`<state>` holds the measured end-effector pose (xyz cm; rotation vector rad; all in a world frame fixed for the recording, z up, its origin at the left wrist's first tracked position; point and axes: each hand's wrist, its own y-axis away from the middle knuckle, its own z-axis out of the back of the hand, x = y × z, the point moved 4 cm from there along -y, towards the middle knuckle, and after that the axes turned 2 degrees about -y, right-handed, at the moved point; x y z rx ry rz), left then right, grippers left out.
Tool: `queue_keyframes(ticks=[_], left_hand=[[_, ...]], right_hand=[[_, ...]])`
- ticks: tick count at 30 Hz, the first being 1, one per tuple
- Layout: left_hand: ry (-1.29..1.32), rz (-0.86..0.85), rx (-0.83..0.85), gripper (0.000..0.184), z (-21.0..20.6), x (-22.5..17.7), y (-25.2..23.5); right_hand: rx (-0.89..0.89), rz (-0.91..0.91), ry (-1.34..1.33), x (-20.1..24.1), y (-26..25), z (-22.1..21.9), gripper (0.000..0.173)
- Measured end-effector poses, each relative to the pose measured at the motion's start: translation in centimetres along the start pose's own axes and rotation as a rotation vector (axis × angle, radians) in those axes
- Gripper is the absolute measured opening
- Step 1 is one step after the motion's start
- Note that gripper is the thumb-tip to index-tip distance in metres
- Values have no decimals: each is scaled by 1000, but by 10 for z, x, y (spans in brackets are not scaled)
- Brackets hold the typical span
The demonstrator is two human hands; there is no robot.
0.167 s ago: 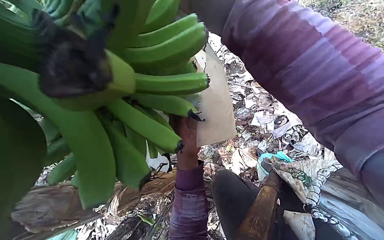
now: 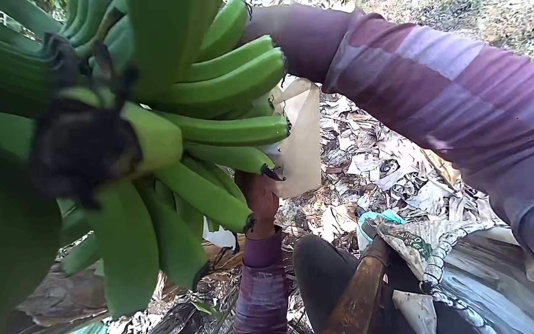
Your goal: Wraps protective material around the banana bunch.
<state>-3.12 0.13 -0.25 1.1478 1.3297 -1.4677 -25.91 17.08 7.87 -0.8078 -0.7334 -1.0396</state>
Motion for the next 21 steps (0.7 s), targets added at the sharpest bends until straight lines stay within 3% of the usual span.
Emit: queue_keyframes(ticks=[4,6,8,11,13,15,17,19,20,21], left_hand=[[-32,-11,24,19,16,15,10],[-4,-20,48,21,17,17,14],[102,8,84,24,8,11,12],[151,9,170,31,-4,-5,7],[144,-6,162,26,-2,-3,5],[144,6,130,22,6,7,5],[160,26,148,26,10,14,4],[161,38,170,29,15,19,9],[137,49,164,27,19,20,11],[101,60,148,22,22,19,12]], right_hand=[[-36,207,-44,3,28,-2,50],[-62,291,-87,21,75,15,37],[1,215,-304,45,124,36,17],[114,101,-661,36,145,39,19],[150,137,-568,41,148,44,18],[202,161,-256,53,145,52,16],[203,364,-8,55,122,52,32],[-134,755,-25,28,92,26,46],[-229,812,-72,28,97,19,41],[-237,724,-105,39,118,24,28]])
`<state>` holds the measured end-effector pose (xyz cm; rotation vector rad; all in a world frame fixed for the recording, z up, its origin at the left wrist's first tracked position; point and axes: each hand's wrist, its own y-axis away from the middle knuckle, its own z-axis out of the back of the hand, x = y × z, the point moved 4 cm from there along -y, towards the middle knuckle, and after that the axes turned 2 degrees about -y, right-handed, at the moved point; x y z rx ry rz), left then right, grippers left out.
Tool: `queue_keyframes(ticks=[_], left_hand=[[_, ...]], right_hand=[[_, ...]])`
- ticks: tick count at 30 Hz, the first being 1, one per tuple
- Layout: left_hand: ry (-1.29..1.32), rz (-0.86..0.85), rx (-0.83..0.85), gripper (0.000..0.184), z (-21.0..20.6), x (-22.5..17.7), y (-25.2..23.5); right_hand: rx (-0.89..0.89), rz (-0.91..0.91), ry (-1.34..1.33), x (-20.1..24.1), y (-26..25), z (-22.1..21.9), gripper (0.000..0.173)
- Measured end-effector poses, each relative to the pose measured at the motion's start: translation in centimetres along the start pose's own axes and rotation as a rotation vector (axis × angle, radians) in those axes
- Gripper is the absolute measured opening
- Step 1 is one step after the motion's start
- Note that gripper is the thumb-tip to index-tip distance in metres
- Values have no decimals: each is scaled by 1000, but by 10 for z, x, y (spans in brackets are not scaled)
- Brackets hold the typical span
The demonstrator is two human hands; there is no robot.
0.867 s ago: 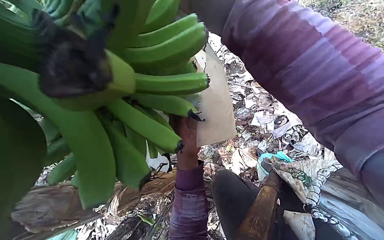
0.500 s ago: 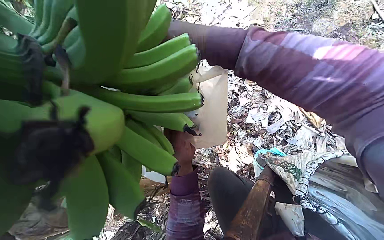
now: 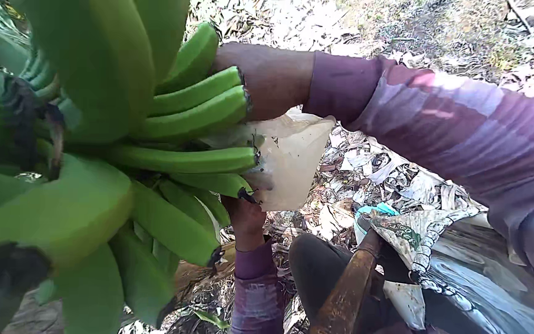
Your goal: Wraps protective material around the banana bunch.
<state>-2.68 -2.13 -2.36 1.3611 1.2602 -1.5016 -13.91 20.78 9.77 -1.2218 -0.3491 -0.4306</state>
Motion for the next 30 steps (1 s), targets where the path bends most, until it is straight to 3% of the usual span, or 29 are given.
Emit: queue_keyframes(ticks=[1,3,6,8,12,15,18,20,22,25,30], left_hand=[[-30,14,-36,18,2,0,0],[-42,20,-53,19,3,2,0],[-59,-32,-53,19,-13,-9,-10],[-66,-45,-34,24,-29,-21,-15],[23,-90,-9,31,-45,-30,-26],[15,-125,-102,23,-49,-31,-28],[-65,-117,-144,27,-42,-25,-24],[-177,-118,-186,28,-33,-19,-18],[-276,-147,-194,29,-26,-16,-13],[-328,-123,-181,32,-15,-10,-6],[-162,-72,-170,21,-5,0,-3]], right_hand=[[50,-223,-26,37,6,15,19],[-45,-401,-126,73,26,28,26],[-83,-373,-179,77,58,31,45],[-38,-354,-62,80,63,37,51],[7,-389,294,86,55,55,38],[-186,-302,396,93,44,64,21],[-466,-423,-32,91,33,61,8],[-531,-469,-377,85,31,44,3],[-446,-397,-491,87,31,25,13],[-237,-333,-419,89,36,7,26],[157,-261,-281,72,49,14,33]])
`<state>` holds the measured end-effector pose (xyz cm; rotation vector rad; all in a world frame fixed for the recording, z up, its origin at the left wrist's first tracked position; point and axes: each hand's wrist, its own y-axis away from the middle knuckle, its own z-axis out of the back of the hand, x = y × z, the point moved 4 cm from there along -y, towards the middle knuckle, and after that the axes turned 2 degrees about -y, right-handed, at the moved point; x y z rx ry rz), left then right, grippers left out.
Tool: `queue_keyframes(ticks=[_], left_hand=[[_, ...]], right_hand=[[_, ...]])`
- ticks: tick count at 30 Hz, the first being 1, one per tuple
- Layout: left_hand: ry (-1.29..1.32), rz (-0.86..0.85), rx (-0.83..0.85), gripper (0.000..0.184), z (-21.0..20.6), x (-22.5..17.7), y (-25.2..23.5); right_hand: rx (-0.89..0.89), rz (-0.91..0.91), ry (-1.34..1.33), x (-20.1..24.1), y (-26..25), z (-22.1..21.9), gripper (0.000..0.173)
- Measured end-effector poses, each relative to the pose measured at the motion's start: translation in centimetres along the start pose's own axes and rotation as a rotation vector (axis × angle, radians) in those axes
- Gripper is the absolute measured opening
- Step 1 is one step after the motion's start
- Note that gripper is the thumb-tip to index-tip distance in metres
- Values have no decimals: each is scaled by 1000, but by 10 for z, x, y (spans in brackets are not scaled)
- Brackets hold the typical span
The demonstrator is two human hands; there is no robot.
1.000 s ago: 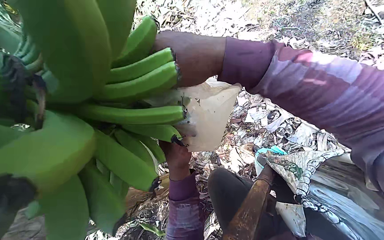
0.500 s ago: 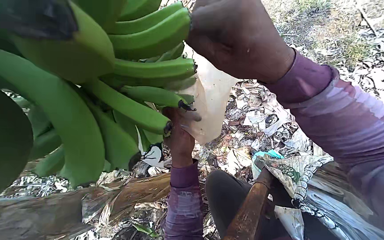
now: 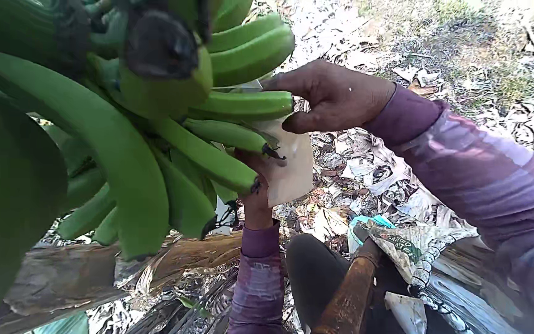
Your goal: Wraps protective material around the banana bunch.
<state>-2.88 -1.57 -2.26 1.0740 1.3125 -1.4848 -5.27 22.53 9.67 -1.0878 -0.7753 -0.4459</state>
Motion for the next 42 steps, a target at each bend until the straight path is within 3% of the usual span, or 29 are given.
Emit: queue_keyframes(ticks=[4,8,11,13,15,17,20,21,24,26,28,31,33,35,37,41,42], left_hand=[[44,41,62,21,-1,-2,5],[7,33,88,30,-19,-23,6],[86,8,75,32,-27,-36,1],[288,54,133,34,-24,-28,-1],[436,13,244,38,-20,-20,-4],[472,-43,218,36,-16,-17,-5],[320,-165,280,73,-14,-21,-8],[267,-168,255,72,-16,-25,-9],[99,-75,8,23,-25,-38,-12],[67,42,-69,32,-20,-36,-15],[219,120,-59,37,-15,-30,-16],[506,109,21,29,-15,-40,-23],[578,132,22,26,-23,-59,-32],[647,189,31,32,-32,-67,-40],[623,177,29,35,-40,-61,-38],[337,200,-153,34,-61,-46,-9],[249,185,-107,33,-64,-39,6]], right_hand=[[210,-132,-36,5,-4,19,48],[191,-183,315,11,-13,24,26],[96,-153,484,9,-20,17,25],[3,-135,576,11,-25,11,30],[-147,-63,670,10,-29,5,30],[-337,30,777,4,-36,-5,26],[-579,44,788,4,-52,-20,18],[-634,11,789,3,-58,-25,16],[-741,-28,797,-9,-68,-38,16],[-642,-28,788,-11,-69,-38,21],[-421,-18,703,-11,-64,-28,29],[-94,-118,507,-3,-60,-5,41],[-68,-118,503,-1,-58,0,45],[-219,-75,578,-9,-60,-1,39],[-461,-151,587,-20,-65,-5,37],[-907,-387,512,-21,-77,-15,43],[-949,-447,513,-23,-79,-16,46]])
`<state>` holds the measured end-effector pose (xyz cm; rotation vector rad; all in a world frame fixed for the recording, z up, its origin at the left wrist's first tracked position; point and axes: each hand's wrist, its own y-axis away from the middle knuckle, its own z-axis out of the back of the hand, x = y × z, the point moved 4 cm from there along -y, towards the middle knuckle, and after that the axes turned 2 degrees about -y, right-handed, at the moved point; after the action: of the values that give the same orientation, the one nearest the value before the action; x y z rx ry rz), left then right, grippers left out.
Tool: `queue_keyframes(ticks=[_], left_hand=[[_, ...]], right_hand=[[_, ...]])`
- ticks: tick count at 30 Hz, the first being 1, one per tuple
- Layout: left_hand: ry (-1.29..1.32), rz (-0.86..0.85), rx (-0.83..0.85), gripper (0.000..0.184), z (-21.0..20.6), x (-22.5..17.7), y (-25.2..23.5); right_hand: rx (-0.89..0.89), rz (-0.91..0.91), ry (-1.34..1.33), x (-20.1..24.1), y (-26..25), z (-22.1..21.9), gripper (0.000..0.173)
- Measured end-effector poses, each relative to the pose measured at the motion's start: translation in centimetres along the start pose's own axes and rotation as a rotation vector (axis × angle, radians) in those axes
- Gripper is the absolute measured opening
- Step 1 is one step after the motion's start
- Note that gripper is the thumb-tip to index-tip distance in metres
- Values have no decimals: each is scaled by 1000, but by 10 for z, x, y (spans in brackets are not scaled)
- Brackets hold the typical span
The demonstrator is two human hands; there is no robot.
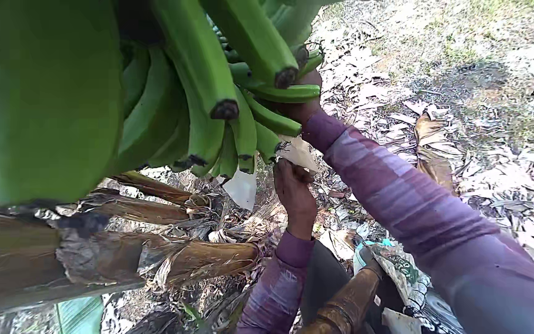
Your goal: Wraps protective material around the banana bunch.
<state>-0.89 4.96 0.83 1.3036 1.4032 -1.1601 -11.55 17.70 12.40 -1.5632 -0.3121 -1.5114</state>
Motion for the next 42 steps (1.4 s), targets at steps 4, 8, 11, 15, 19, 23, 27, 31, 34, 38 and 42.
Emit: queue_keyframes(ticks=[4,8,11,15,19,23,27,31,34,38,42], left_hand=[[-333,162,468,19,7,50,80],[-492,439,822,22,8,64,141],[-489,436,814,22,11,84,142],[-508,387,773,19,15,95,122],[-484,312,860,16,-9,95,111],[-564,238,1121,22,-60,80,118],[-555,37,1418,19,-118,54,143],[-735,-392,1841,32,-149,58,191],[-933,-721,1962,28,-140,82,208],[-1044,-731,1903,28,-126,95,198],[-1187,-673,1879,21,-115,110,195]], right_hand=[[153,-84,-20,-6,-4,4,49],[408,8,-478,-4,-6,66,35],[453,-144,-215,-63,28,161,37],[824,-665,412,-190,173,308,32],[725,-1091,399,-209,317,418,35],[443,-1054,312,-195,346,424,31],[434,-933,217,-175,328,392,27],[449,-856,98,-143,308,364,23],[466,-817,94,-129,297,355,23],[473,-790,99,-125,300,348,23],[484,-796,89,-131,310,345,23]])
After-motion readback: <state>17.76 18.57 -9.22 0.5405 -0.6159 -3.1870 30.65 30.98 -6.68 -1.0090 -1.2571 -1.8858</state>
